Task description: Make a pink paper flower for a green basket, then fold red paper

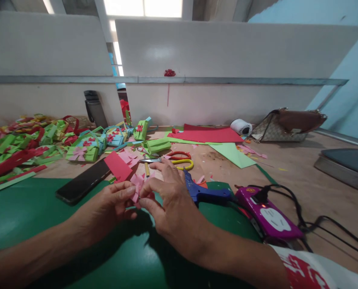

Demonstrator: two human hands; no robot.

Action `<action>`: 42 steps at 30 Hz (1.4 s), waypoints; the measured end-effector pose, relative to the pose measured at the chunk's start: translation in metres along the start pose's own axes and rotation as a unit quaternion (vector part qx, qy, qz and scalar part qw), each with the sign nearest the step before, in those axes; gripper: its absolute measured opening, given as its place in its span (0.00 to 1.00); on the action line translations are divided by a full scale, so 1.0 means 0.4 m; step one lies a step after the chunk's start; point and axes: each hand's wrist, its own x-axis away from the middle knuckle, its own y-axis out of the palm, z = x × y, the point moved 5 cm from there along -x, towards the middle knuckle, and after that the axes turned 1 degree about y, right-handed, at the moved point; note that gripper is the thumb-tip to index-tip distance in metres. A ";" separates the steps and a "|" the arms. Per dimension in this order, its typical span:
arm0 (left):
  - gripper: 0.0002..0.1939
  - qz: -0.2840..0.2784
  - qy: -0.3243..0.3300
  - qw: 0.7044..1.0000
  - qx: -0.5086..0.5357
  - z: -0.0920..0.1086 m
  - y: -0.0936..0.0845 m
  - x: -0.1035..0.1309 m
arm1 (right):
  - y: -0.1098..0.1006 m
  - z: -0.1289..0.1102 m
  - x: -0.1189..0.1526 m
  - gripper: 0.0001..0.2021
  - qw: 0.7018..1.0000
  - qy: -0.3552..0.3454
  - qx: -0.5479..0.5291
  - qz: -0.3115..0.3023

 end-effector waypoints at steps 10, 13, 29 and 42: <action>0.07 0.007 -0.006 1.000 0.007 0.000 0.004 0.008 | 0.003 -0.007 0.011 0.06 0.999 -0.022 0.017 -0.023; 0.07 0.004 -0.005 1.000 0.002 -0.002 0.004 0.005 | 0.004 -0.006 0.011 0.06 0.999 -0.023 0.015 -0.030; 0.05 0.001 -0.004 1.000 0.001 -0.009 0.018 0.008 | -0.003 -0.011 0.004 0.09 0.998 0.047 0.043 0.030; 0.06 0.017 -0.011 1.000 0.008 -0.013 0.022 0.011 | 0.005 -0.012 0.008 0.10 0.997 0.036 0.055 0.029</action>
